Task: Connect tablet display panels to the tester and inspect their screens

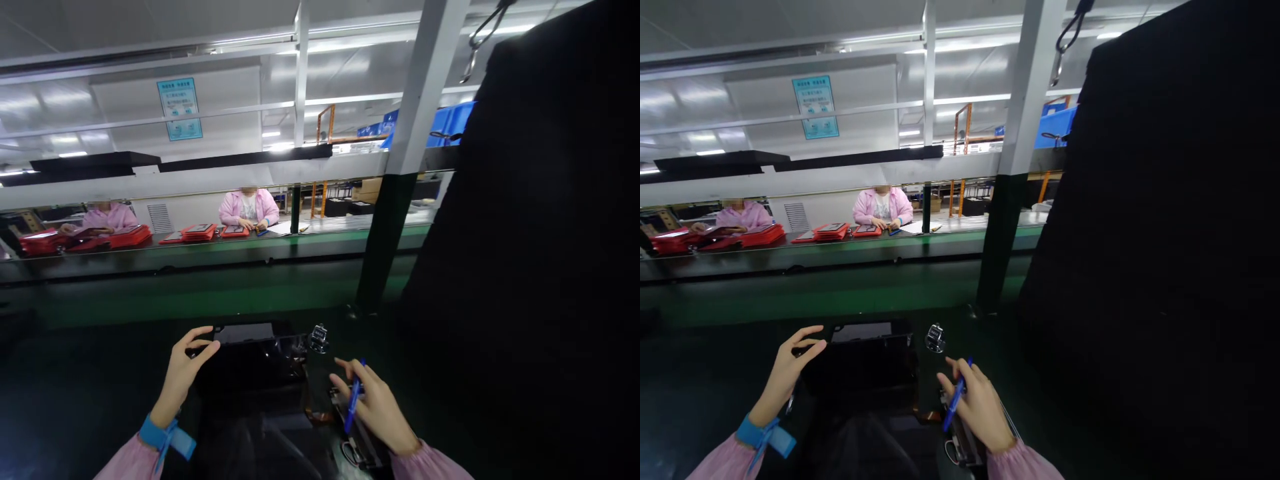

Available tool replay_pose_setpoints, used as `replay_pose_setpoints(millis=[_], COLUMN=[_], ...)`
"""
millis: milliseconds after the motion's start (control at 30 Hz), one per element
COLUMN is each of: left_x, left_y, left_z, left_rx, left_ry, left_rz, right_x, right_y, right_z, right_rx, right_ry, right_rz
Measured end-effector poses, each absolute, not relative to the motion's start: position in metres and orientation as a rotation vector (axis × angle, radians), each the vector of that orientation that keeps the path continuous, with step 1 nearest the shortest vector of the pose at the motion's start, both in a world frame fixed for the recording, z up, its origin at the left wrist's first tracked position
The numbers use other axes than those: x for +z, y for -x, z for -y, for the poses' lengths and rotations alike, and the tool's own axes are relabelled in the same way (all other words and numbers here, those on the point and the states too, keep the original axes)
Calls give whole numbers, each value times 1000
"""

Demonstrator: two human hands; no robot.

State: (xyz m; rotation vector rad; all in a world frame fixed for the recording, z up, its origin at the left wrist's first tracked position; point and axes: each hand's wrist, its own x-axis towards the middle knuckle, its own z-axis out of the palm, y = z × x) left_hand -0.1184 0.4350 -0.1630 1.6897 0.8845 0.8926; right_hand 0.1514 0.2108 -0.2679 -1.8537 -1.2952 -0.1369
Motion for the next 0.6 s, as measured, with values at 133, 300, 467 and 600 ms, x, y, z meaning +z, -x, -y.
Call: replay_pose_setpoints(millis=[133, 300, 467, 600], left_x=[-191, -248, -273, -270], left_y=[116, 124, 128, 124], left_z=[-437, -439, -437, -436], left_rx=[1146, 1215, 1133, 1129], left_ry=[-1624, -1557, -1464, -1523], left_rz=[-875, -976, -1013, -930], right_x=[-246, -250, -273, -282], right_y=[-121, -105, -119, -128], right_z=[-253, -286, -284, -275], right_rx=[-163, -366, -336, -206], right_ry=[1619, 1555, 1509, 1550], right_rz=[1218, 1128, 1293, 1472])
